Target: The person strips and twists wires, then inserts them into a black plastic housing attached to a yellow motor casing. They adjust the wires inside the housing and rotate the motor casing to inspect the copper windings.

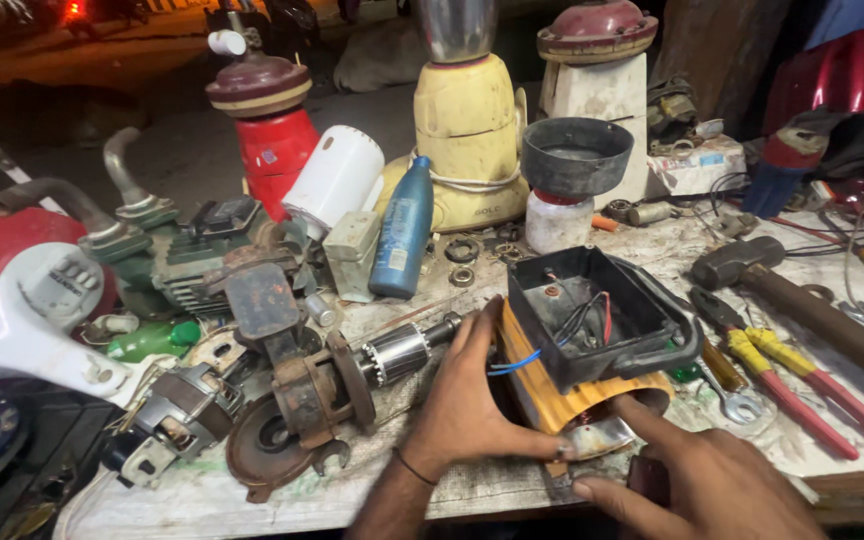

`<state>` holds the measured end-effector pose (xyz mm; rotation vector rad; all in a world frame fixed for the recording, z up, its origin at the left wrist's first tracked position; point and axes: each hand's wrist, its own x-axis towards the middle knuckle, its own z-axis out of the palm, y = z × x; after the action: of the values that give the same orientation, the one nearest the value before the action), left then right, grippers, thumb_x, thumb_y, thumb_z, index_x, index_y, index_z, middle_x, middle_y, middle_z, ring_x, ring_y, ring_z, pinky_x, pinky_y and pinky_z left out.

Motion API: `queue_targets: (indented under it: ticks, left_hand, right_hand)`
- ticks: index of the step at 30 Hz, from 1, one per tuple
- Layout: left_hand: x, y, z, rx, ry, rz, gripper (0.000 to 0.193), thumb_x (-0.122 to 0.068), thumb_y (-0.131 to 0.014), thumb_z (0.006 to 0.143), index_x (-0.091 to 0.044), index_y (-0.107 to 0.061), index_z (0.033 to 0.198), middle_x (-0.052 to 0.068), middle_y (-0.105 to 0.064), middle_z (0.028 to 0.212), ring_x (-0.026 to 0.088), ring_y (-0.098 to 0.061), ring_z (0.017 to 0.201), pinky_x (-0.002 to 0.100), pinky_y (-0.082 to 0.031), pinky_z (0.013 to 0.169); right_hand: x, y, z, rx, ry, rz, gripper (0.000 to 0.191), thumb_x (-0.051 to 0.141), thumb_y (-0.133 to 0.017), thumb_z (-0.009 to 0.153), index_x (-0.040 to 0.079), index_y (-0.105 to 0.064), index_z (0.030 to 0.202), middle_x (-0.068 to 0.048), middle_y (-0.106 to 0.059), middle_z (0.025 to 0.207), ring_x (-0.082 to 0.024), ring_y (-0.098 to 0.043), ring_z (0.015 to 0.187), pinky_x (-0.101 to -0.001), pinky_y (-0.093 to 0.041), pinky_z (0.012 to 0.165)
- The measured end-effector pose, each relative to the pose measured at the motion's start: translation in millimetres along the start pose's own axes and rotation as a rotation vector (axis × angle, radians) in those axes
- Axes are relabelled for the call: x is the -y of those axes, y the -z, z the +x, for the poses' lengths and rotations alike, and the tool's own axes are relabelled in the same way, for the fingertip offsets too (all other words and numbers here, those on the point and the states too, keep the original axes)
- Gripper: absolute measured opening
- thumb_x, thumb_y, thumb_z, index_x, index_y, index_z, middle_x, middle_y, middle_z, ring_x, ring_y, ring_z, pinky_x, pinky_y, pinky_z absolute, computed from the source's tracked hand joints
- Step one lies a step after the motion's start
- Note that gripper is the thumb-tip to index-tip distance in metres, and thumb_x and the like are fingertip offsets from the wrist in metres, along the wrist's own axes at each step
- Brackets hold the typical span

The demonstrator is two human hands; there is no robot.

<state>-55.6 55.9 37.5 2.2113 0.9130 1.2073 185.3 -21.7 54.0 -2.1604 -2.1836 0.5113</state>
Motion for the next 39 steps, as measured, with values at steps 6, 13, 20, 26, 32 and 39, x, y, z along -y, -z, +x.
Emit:
queue_targets:
  ticks: [6,13,20,26,32,39]
  left_hand:
    - [-39,-34,1,-0.238,0.257,0.028,0.134,-0.055,-0.099,0.044,0.002,-0.040,0.151,0.020,-0.057,0.134,0.038,-0.060,0.126,0.045,-0.050,0.104]
    - [-17,-22,10,-0.059,0.319,-0.246,0.118,-0.039,-0.101,0.048,-0.001,-0.046,0.145,0.015,-0.065,0.134,0.026,-0.065,0.126,0.038,-0.053,0.105]
    - [19,-30,29,0.125,0.320,-0.750,0.079,-0.009,-0.095,0.056,0.002,-0.061,0.127,0.011,-0.075,0.117,0.020,-0.071,0.111,0.036,-0.056,0.102]
    - [-3,-42,24,-0.050,0.259,-0.803,0.061,-0.009,-0.095,0.064,0.002,-0.067,0.117,0.008,-0.078,0.108,0.016,-0.073,0.100,0.033,-0.060,0.092]
    - [-43,-57,-8,-0.449,0.321,-0.794,0.055,-0.011,-0.089,0.071,0.000,-0.064,0.119,0.010,-0.078,0.106,0.016,-0.075,0.095,0.032,-0.060,0.088]
    - [-68,-101,-27,-0.718,-0.067,-0.785,0.075,-0.032,-0.077,0.086,0.004,-0.045,0.145,0.022,-0.062,0.134,0.029,-0.064,0.121,0.041,-0.050,0.105]
  right_hand:
    - [1,8,-2,-0.125,-0.046,0.422,0.075,0.054,-0.080,0.076,0.017,-0.062,0.140,-0.003,-0.073,0.062,-0.018,-0.073,0.056,-0.0341,-0.060,0.055]
    - [-5,12,-1,-0.337,-0.170,0.189,0.042,0.055,-0.076,0.088,0.015,-0.084,0.078,-0.003,-0.072,0.057,-0.014,-0.070,0.053,-0.0304,-0.058,0.059]
    - [-27,-9,13,-0.343,-0.157,0.594,0.026,0.029,-0.082,0.090,0.004,-0.082,0.083,-0.010,-0.062,0.052,-0.015,-0.056,0.044,-0.0319,-0.045,0.043]
    - [-41,-9,30,-0.433,-0.037,1.068,0.031,0.025,-0.076,0.087,-0.005,-0.074,0.083,-0.009,-0.059,0.045,-0.016,-0.051,0.036,-0.0320,-0.038,0.036]
    - [-50,24,37,-0.228,-0.020,1.031,0.039,0.033,-0.073,0.094,-0.004,-0.069,0.083,-0.013,-0.056,0.041,-0.022,-0.053,0.028,-0.0328,-0.036,0.032]
    - [-36,62,99,-0.159,0.196,1.103,0.056,0.047,-0.068,0.093,-0.004,-0.067,0.071,-0.003,-0.051,0.044,-0.012,-0.043,0.032,-0.0303,-0.030,0.032]
